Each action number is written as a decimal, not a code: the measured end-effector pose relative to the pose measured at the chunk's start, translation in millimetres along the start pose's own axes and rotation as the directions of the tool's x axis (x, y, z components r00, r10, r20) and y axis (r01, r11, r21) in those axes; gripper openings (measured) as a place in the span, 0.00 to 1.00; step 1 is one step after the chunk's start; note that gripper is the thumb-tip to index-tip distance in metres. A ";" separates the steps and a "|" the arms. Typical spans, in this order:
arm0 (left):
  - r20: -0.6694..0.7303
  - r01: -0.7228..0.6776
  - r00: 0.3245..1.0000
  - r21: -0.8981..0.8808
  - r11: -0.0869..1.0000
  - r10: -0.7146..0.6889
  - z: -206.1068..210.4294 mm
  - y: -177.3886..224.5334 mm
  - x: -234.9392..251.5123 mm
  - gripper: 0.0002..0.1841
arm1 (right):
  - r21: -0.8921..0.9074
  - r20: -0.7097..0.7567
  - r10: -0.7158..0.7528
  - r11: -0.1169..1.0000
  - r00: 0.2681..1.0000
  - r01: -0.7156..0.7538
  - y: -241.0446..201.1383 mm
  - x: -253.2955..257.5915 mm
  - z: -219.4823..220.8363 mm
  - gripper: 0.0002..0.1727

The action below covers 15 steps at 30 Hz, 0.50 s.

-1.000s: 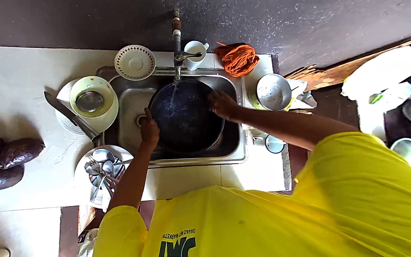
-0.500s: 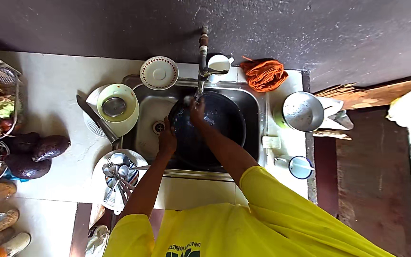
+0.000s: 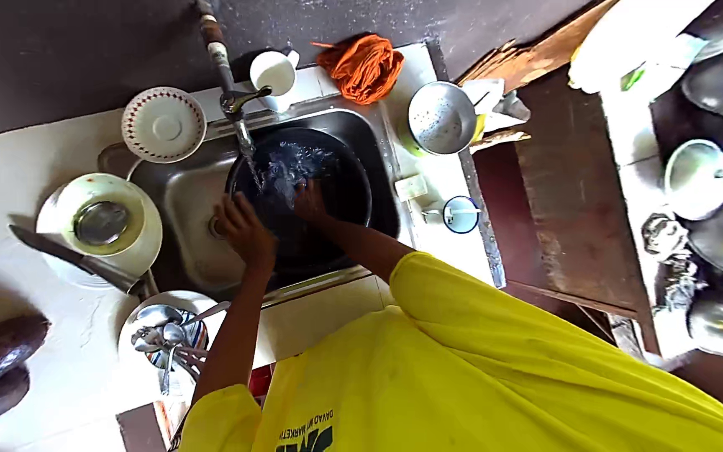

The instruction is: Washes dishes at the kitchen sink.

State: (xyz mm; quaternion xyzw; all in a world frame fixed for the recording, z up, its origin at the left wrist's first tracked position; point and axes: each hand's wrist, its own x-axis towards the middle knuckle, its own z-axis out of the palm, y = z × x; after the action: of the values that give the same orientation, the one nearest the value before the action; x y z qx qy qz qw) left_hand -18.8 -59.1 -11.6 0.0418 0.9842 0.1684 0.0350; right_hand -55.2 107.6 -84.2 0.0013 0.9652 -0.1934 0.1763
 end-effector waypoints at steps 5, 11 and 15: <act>0.009 0.054 0.998 -0.551 0.833 -0.058 31.5 31.1 23.1 0.26 | 0.368 0.144 -0.002 0.928 0.990 -0.052 -14.0 -6.0 -52.1 0.21; 0.757 0.703 0.647 -0.638 -0.315 -0.090 38.6 46.0 58.9 0.33 | 0.477 0.289 -0.308 0.867 0.906 0.143 -10.4 -10.7 -113.8 0.21; 0.800 0.712 0.587 -0.583 -0.391 -0.125 49.4 27.0 67.1 0.27 | 0.583 -0.085 0.115 0.811 0.990 -0.045 39.5 9.8 -70.6 0.24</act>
State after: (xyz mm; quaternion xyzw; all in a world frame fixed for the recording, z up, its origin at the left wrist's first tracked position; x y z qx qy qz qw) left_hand -79.5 -11.2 -52.7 -0.3710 0.3931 0.7800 0.3153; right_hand -85.6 169.9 -41.4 0.1068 0.8682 -0.4698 0.1190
